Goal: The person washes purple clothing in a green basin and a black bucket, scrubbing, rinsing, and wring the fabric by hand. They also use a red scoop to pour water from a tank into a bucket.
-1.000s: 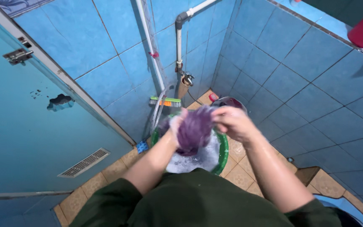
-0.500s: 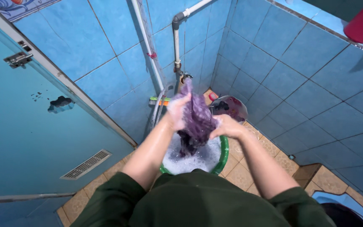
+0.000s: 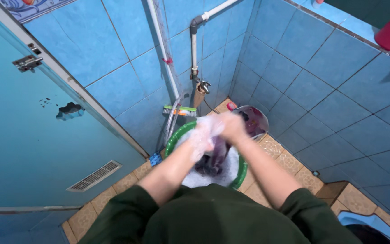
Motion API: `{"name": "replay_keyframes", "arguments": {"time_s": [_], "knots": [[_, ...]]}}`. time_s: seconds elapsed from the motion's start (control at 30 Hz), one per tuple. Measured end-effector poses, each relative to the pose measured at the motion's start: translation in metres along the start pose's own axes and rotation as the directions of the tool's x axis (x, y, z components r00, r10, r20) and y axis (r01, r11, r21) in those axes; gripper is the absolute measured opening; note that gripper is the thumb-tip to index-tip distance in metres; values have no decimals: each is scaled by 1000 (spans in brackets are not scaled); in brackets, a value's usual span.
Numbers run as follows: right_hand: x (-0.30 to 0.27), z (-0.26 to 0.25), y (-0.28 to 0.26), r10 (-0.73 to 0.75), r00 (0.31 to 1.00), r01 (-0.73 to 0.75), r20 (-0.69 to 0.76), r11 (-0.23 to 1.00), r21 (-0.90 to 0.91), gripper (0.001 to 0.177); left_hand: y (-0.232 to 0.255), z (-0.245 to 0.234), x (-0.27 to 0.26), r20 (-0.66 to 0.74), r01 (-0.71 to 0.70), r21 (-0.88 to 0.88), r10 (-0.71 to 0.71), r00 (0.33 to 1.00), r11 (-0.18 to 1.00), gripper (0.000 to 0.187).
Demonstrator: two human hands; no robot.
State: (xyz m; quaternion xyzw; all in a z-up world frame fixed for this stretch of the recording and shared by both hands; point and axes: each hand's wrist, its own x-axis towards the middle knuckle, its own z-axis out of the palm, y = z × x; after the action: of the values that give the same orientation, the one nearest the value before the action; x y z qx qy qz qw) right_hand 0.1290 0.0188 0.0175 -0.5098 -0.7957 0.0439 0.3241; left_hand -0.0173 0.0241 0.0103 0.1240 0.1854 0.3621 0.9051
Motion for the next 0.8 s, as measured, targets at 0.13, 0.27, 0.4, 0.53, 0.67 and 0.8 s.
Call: {"name": "replay_keyframes", "arguments": {"time_s": [0.13,0.27,0.4,0.53,0.67,0.8], "knots": [[7,-34,66,599,791,-546,-124,783,299,43,11,25,-26,-86,220,499,-205,975,838,30],[-13,-64,38,164,986,-165,24,959,230,64,55,-11,-23,34,126,893,-345,938,432,32],[-7,-78,40,106,788,35,606,976,-216,66,86,-29,-52,194,39,610,-196,961,792,36],[-6,-130,29,292,817,-573,498,309,759,67,77,25,-86,87,-154,97,145,986,983,52],[16,-87,-65,162,969,87,-185,477,874,45,42,37,-39,-264,-196,-78,169,949,978,58],[7,-32,-94,-126,984,107,123,982,155,27,10,2,-4,-16,-63,-66,62,998,996,64]]}}
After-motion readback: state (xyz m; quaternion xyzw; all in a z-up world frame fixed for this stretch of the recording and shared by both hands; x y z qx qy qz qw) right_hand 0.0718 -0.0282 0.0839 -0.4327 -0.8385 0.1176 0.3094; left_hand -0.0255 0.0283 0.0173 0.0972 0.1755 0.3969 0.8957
